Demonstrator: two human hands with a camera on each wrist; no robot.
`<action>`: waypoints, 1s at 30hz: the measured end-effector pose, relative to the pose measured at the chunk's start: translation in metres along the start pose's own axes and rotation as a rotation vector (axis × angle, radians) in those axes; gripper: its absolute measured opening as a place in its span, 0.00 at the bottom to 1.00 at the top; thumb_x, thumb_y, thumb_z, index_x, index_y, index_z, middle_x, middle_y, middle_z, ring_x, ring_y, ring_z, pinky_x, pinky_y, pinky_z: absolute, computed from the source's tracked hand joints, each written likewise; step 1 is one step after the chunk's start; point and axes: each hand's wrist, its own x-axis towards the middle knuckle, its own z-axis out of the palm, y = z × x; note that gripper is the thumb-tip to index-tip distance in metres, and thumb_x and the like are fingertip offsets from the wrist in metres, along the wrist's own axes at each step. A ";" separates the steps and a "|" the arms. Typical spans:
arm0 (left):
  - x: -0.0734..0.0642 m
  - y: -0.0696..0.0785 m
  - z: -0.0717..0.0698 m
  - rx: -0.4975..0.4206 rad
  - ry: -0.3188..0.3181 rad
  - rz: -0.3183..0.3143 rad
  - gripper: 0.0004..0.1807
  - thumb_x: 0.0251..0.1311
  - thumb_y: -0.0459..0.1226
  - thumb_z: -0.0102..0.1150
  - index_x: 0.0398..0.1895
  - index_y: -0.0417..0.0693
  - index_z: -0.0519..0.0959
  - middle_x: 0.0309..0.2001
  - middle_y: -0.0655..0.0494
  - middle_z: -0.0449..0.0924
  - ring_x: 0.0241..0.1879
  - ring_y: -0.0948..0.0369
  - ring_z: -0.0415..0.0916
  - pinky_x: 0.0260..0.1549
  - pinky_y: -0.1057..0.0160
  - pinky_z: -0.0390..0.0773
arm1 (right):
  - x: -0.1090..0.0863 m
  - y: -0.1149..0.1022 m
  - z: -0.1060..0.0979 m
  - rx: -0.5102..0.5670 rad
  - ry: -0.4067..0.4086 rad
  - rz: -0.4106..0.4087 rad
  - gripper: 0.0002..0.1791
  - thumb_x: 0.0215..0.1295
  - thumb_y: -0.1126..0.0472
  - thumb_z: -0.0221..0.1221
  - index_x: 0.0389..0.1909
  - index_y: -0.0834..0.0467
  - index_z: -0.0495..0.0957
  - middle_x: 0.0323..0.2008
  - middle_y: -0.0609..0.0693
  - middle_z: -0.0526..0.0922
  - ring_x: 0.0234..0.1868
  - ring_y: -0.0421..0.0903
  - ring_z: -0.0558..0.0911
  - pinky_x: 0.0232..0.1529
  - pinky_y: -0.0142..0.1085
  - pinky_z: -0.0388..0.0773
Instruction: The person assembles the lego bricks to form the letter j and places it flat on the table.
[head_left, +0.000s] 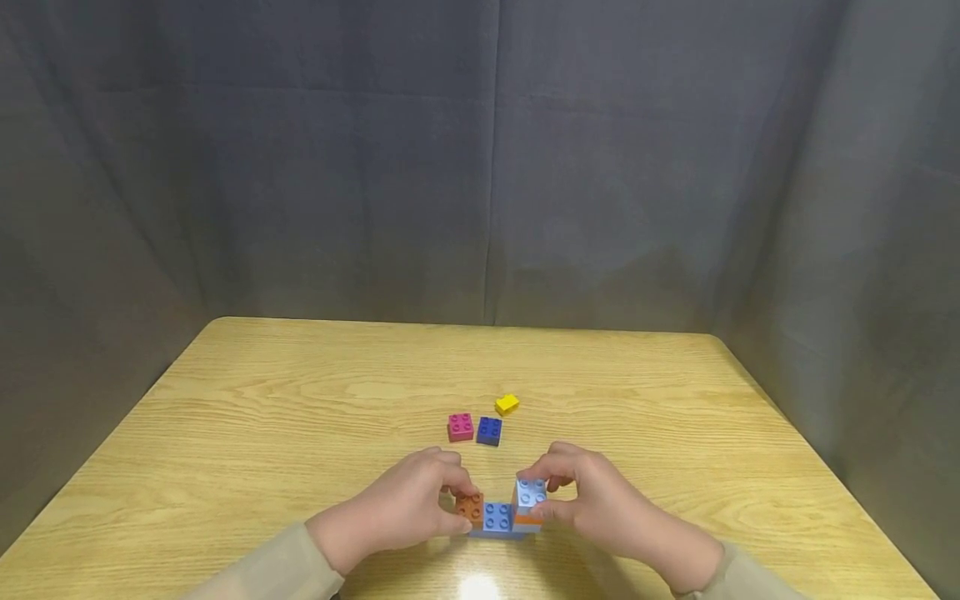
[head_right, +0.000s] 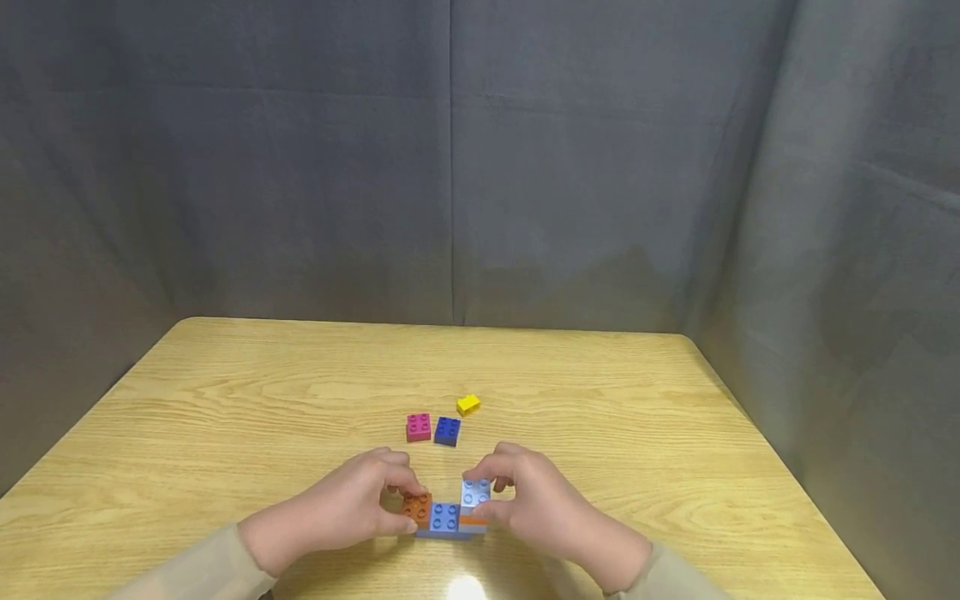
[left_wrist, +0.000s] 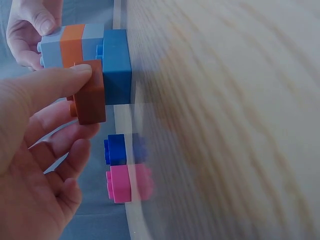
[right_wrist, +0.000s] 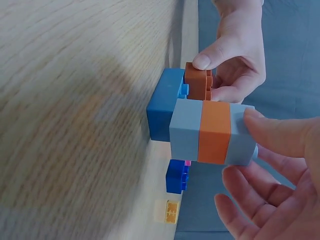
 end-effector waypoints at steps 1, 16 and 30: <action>0.000 0.000 0.000 0.003 -0.002 -0.003 0.15 0.49 0.42 0.76 0.42 0.56 0.87 0.34 0.75 0.74 0.39 0.67 0.71 0.42 0.64 0.73 | 0.000 0.000 0.000 0.004 -0.001 -0.003 0.16 0.56 0.61 0.70 0.47 0.54 0.84 0.38 0.36 0.78 0.42 0.41 0.77 0.46 0.42 0.78; -0.001 -0.001 0.000 -0.017 -0.029 -0.024 0.14 0.49 0.42 0.76 0.42 0.57 0.87 0.33 0.75 0.73 0.38 0.68 0.71 0.41 0.64 0.74 | 0.000 0.005 0.003 -0.020 -0.010 -0.021 0.20 0.65 0.48 0.64 0.52 0.53 0.83 0.38 0.35 0.78 0.43 0.41 0.77 0.47 0.44 0.77; 0.003 0.000 -0.001 0.010 -0.027 -0.012 0.14 0.49 0.43 0.76 0.41 0.56 0.87 0.32 0.75 0.73 0.36 0.67 0.71 0.38 0.66 0.73 | 0.043 0.035 -0.014 0.074 0.068 0.072 0.11 0.71 0.61 0.58 0.51 0.58 0.82 0.43 0.48 0.82 0.42 0.47 0.79 0.43 0.43 0.77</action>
